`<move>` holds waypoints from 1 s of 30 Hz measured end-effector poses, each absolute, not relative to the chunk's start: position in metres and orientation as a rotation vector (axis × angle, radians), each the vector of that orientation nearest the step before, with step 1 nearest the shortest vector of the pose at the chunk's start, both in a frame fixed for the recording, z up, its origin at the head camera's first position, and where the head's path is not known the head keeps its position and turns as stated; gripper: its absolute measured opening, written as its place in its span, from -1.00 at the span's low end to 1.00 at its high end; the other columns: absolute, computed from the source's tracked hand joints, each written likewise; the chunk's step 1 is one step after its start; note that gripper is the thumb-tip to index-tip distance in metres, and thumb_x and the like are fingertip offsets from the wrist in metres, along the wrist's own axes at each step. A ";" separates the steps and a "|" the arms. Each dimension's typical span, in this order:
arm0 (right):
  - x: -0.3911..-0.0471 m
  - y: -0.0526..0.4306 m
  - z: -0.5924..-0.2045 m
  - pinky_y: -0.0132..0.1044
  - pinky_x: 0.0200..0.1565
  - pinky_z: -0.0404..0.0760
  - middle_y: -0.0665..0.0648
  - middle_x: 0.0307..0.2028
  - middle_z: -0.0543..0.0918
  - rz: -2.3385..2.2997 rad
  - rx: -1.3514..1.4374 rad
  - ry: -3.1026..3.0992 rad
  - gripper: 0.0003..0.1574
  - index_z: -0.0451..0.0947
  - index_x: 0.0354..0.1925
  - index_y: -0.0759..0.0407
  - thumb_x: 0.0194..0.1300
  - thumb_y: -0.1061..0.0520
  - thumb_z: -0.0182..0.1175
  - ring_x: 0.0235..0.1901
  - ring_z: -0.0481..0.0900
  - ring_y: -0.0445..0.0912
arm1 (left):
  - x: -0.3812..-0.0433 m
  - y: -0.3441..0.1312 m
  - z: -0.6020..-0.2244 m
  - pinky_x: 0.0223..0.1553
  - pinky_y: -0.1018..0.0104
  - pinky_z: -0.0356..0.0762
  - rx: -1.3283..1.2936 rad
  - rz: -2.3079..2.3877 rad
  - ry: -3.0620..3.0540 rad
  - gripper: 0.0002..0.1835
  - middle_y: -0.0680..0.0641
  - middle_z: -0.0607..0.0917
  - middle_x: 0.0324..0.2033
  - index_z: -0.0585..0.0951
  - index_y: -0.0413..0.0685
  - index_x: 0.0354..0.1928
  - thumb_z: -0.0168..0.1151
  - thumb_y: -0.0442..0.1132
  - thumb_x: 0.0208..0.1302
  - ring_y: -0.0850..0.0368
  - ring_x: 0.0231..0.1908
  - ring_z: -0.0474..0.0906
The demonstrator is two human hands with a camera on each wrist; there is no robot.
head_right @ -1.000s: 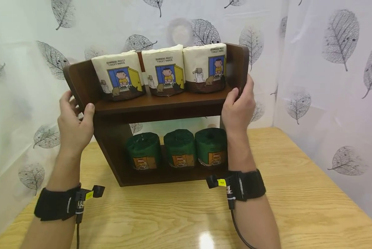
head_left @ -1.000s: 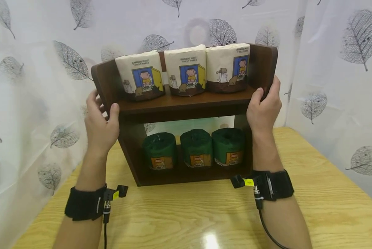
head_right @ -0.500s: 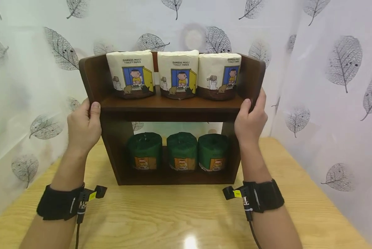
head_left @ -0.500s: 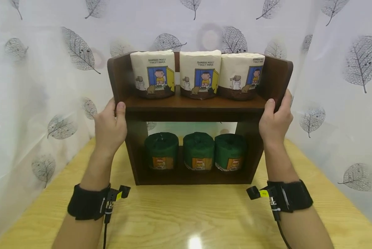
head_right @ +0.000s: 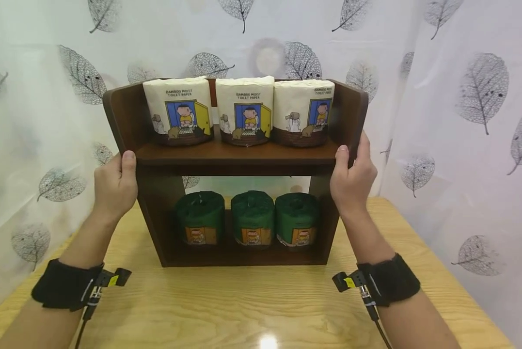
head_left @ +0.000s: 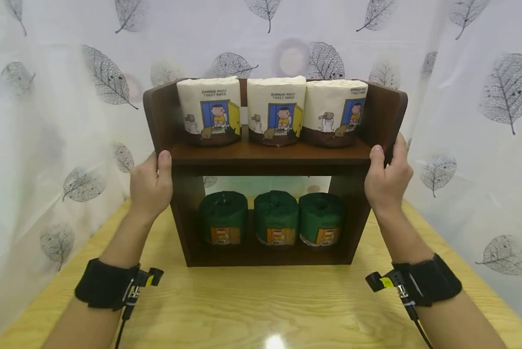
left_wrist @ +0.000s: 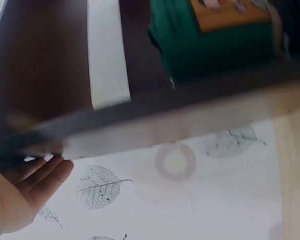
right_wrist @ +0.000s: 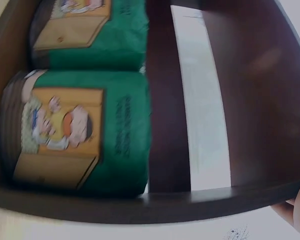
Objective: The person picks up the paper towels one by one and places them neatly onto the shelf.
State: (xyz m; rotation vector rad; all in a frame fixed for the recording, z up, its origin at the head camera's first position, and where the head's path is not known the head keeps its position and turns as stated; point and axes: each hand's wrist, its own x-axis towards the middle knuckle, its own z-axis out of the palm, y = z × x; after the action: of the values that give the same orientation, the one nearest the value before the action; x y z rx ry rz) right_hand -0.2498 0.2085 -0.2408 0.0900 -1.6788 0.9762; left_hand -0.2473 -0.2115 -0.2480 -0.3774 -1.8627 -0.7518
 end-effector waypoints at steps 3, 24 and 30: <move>-0.249 0.212 -0.244 -0.15 -0.21 0.40 0.03 -0.29 0.56 0.973 0.113 -1.686 -0.52 0.34 0.17 -0.32 0.28 -0.05 -0.14 -0.28 0.43 -0.15 | -0.250 -0.220 -0.249 -0.57 -0.08 0.28 -0.464 -0.717 -1.940 -0.55 -0.12 0.25 -0.73 0.27 -0.12 -0.57 -0.30 0.01 0.41 -0.15 -0.62 0.30; -0.244 0.260 -0.305 0.17 -0.20 0.43 0.36 -0.19 0.50 0.520 0.632 -2.026 -0.53 0.30 0.08 0.38 0.38 0.05 -0.10 -0.17 0.45 0.17 | -0.245 -0.270 -0.269 -0.28 -0.27 0.45 -0.647 -0.402 -2.349 -0.20 -0.10 0.16 0.36 -0.18 0.27 0.43 -0.08 0.21 0.27 -0.15 0.25 0.18; -0.234 0.276 -0.315 0.19 -0.08 0.41 0.38 0.01 0.46 0.380 0.693 -2.168 -0.44 0.22 0.23 0.29 0.35 0.05 -0.03 0.02 0.38 0.22 | -0.247 -0.280 -0.274 0.04 -0.27 0.28 -0.698 -0.301 -2.370 -0.09 0.02 -0.04 0.42 -0.24 0.22 0.44 0.03 0.19 0.22 -0.13 0.30 0.07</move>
State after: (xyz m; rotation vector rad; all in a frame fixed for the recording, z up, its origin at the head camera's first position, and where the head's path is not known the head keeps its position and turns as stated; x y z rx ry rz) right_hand -0.2338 0.2759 -0.3155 0.6926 -2.1677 0.3799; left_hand -0.2473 -0.2799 -0.2735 -0.6983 -2.3697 -0.3014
